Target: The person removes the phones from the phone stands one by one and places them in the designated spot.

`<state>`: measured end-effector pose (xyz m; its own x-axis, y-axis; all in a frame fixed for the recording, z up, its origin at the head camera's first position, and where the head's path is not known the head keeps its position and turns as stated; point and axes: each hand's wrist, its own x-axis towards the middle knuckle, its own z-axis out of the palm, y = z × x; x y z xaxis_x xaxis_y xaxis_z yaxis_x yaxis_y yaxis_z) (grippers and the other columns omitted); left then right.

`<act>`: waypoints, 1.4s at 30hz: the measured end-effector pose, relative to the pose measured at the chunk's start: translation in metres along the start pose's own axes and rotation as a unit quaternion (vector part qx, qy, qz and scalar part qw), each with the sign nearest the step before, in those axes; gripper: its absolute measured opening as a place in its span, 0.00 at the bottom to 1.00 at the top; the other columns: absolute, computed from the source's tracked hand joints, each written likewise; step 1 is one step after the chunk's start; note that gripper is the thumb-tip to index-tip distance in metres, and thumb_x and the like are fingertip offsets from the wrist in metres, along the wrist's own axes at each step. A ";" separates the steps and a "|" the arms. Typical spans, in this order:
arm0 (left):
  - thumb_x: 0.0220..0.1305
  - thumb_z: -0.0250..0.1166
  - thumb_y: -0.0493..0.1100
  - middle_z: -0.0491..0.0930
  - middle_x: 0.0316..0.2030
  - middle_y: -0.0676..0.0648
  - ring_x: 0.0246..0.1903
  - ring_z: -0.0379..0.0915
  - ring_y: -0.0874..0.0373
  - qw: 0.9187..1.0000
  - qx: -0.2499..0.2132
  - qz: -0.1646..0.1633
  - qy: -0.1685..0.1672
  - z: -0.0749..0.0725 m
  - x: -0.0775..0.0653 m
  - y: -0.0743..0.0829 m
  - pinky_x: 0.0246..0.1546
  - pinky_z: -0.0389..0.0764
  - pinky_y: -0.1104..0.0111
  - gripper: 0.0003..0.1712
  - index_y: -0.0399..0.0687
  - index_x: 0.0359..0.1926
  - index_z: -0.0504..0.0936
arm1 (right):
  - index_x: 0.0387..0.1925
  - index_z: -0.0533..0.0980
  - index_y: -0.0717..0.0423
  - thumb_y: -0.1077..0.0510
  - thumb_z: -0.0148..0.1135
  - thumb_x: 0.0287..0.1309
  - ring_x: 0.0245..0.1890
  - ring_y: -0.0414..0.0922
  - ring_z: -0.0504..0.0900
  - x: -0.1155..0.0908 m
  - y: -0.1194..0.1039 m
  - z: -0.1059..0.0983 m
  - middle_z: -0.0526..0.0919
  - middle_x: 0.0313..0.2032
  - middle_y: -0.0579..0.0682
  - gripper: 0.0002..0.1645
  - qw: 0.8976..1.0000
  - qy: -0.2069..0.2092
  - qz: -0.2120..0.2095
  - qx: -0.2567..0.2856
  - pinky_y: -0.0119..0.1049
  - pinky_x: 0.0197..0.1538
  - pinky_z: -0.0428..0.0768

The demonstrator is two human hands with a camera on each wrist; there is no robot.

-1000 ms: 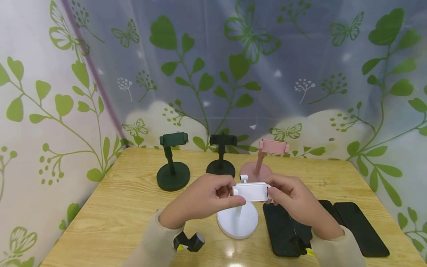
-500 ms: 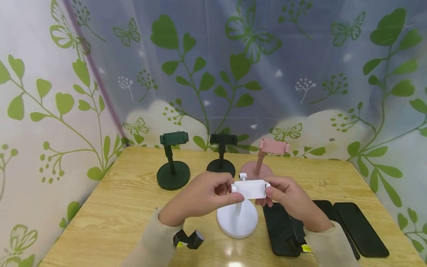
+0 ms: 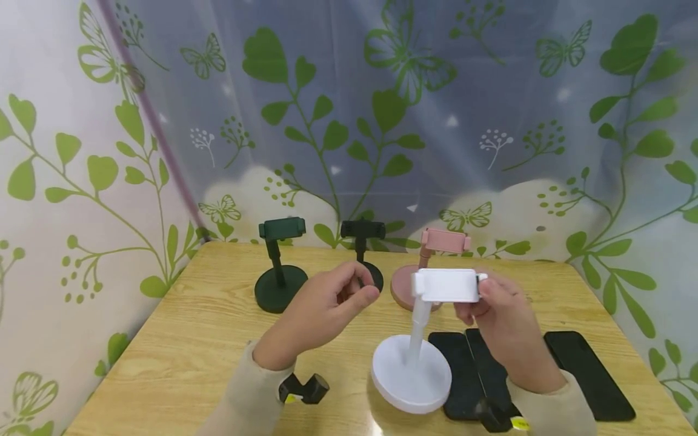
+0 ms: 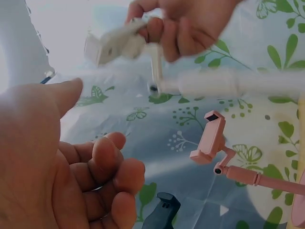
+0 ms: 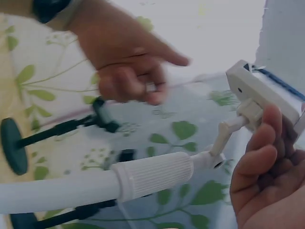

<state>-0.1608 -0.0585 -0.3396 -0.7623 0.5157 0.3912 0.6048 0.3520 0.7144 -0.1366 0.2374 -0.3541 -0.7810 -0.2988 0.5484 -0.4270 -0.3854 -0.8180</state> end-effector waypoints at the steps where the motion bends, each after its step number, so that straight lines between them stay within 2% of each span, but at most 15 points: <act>1: 0.77 0.60 0.56 0.75 0.25 0.59 0.21 0.68 0.61 1.000 0.000 -0.002 0.000 -0.001 0.000 0.000 0.26 0.72 0.68 0.09 0.60 0.45 0.78 | 0.43 0.84 0.50 0.62 0.33 0.82 0.26 0.45 0.69 -0.001 -0.006 -0.004 0.81 0.29 0.44 0.28 1.000 0.010 -0.002 0.010 0.41 0.30 0.58; 4: 0.76 0.61 0.59 0.74 0.23 0.58 0.21 0.68 0.62 1.000 0.006 -0.006 -0.008 -0.002 0.001 -0.001 0.25 0.72 0.68 0.11 0.60 0.43 0.79 | 0.40 0.81 0.50 0.61 0.25 0.81 0.26 0.46 0.65 -0.004 -0.028 -0.015 0.79 0.28 0.44 0.33 0.998 0.061 -0.004 -0.003 0.42 0.33 0.54; 7: 0.74 0.62 0.61 0.72 0.22 0.57 0.20 0.67 0.62 1.000 0.011 -0.007 -0.016 -0.002 0.002 -0.001 0.25 0.72 0.68 0.13 0.60 0.42 0.80 | 0.40 0.80 0.55 0.60 0.24 0.81 0.27 0.45 0.67 -0.008 -0.044 -0.025 0.81 0.30 0.46 0.32 0.991 0.130 -0.014 0.009 0.41 0.35 0.55; 10: 0.74 0.63 0.62 0.72 0.22 0.57 0.19 0.67 0.61 1.000 0.012 -0.008 -0.022 -0.002 0.003 -0.003 0.26 0.72 0.68 0.14 0.59 0.44 0.79 | 0.39 0.78 0.64 0.63 0.33 0.79 0.28 0.43 0.75 -0.008 -0.051 -0.031 0.82 0.31 0.50 0.24 0.976 0.205 -0.063 0.018 0.31 0.33 0.66; 12: 0.74 0.63 0.61 0.72 0.23 0.57 0.19 0.67 0.61 1.000 0.012 -0.010 -0.023 -0.002 0.003 -0.003 0.26 0.73 0.68 0.14 0.59 0.46 0.78 | 0.34 0.78 0.68 0.64 0.41 0.75 0.25 0.43 0.74 -0.004 -0.052 -0.031 0.79 0.27 0.51 0.20 0.961 0.253 -0.107 -0.019 0.28 0.31 0.68; 15: 0.77 0.59 0.59 0.72 0.23 0.57 0.19 0.66 0.61 1.000 0.017 -0.009 -0.022 -0.003 0.002 -0.004 0.26 0.72 0.67 0.13 0.58 0.49 0.77 | 0.25 0.75 0.67 0.63 0.46 0.69 0.21 0.42 0.67 0.005 -0.047 -0.034 0.73 0.21 0.48 0.18 0.922 0.314 -0.148 -0.171 0.28 0.26 0.62; 17: 0.80 0.55 0.57 0.72 0.23 0.57 0.18 0.64 0.61 1.000 0.021 -0.007 -0.021 -0.003 0.001 -0.004 0.25 0.71 0.67 0.11 0.58 0.50 0.77 | 0.23 0.72 0.65 0.62 0.47 0.68 0.20 0.41 0.62 0.012 -0.039 -0.042 0.69 0.19 0.45 0.18 0.885 0.338 -0.164 -0.275 0.30 0.25 0.56; 19: 0.82 0.50 0.55 0.71 0.22 0.57 0.17 0.64 0.62 0.999 0.024 -0.006 -0.026 -0.003 0.001 -0.005 0.25 0.71 0.67 0.12 0.58 0.50 0.76 | 0.22 0.71 0.64 0.62 0.45 0.67 0.19 0.41 0.60 0.018 -0.027 -0.055 0.68 0.18 0.44 0.17 0.860 0.348 -0.180 -0.327 0.31 0.24 0.55; 21: 0.83 0.48 0.55 0.71 0.22 0.56 0.17 0.65 0.62 0.999 0.022 -0.008 -0.036 -0.001 0.000 -0.006 0.26 0.72 0.67 0.13 0.58 0.51 0.76 | 0.23 0.71 0.64 0.62 0.44 0.67 0.18 0.40 0.60 0.024 -0.013 -0.072 0.69 0.18 0.43 0.17 0.864 0.338 -0.203 -0.315 0.30 0.24 0.55; 23: 0.84 0.46 0.55 0.71 0.23 0.56 0.18 0.66 0.62 0.999 0.021 -0.012 -0.049 0.001 0.000 -0.007 0.27 0.74 0.67 0.15 0.58 0.52 0.77 | 0.23 0.71 0.65 0.63 0.44 0.69 0.18 0.41 0.59 0.028 -0.002 -0.088 0.69 0.18 0.45 0.17 0.882 0.325 -0.199 -0.277 0.31 0.24 0.54; 26: 0.84 0.46 0.55 0.72 0.24 0.57 0.19 0.68 0.63 0.998 0.027 -0.016 -0.060 0.004 0.000 -0.007 0.29 0.75 0.66 0.15 0.58 0.52 0.77 | 0.24 0.70 0.66 0.63 0.45 0.71 0.18 0.41 0.58 0.034 0.008 -0.110 0.67 0.18 0.47 0.18 0.912 0.303 -0.154 -0.228 0.34 0.24 0.53; 28: 0.84 0.46 0.54 0.72 0.24 0.57 0.19 0.67 0.63 0.997 0.033 -0.017 -0.063 0.005 0.001 -0.007 0.30 0.75 0.67 0.15 0.57 0.52 0.77 | 0.25 0.70 0.66 0.61 0.46 0.73 0.17 0.42 0.57 0.039 0.009 -0.121 0.67 0.18 0.48 0.19 0.923 0.295 -0.111 -0.222 0.35 0.24 0.53; 30: 0.84 0.47 0.53 0.72 0.25 0.57 0.19 0.66 0.64 0.997 0.040 -0.015 -0.067 0.006 0.002 -0.007 0.30 0.74 0.67 0.14 0.58 0.51 0.77 | 0.25 0.69 0.67 0.60 0.46 0.74 0.17 0.43 0.56 0.043 0.009 -0.130 0.66 0.18 0.49 0.20 0.928 0.290 -0.078 -0.220 0.37 0.25 0.51; 34: 0.84 0.47 0.54 0.71 0.25 0.57 0.19 0.63 0.65 0.996 0.045 -0.007 -0.080 0.007 0.003 -0.008 0.29 0.72 0.68 0.14 0.57 0.50 0.77 | 0.26 0.68 0.68 0.57 0.45 0.77 0.17 0.43 0.56 0.048 0.008 -0.142 0.67 0.19 0.49 0.23 0.924 0.291 -0.037 -0.245 0.38 0.25 0.53; 42: 0.85 0.46 0.53 0.71 0.23 0.59 0.18 0.60 0.66 0.994 0.061 0.007 -0.090 0.010 0.004 -0.009 0.32 0.74 0.68 0.16 0.57 0.44 0.79 | 0.22 0.66 0.67 0.64 0.41 0.73 0.15 0.43 0.57 0.049 0.018 -0.155 0.67 0.17 0.48 0.20 0.933 0.285 -0.023 -0.219 0.39 0.23 0.48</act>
<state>-0.1674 -0.0522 -0.3504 -0.7070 0.6487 0.2816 0.6460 0.4302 0.6306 -0.2530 0.3511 -0.3693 -0.8201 0.2695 0.5048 -0.5132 0.0442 -0.8572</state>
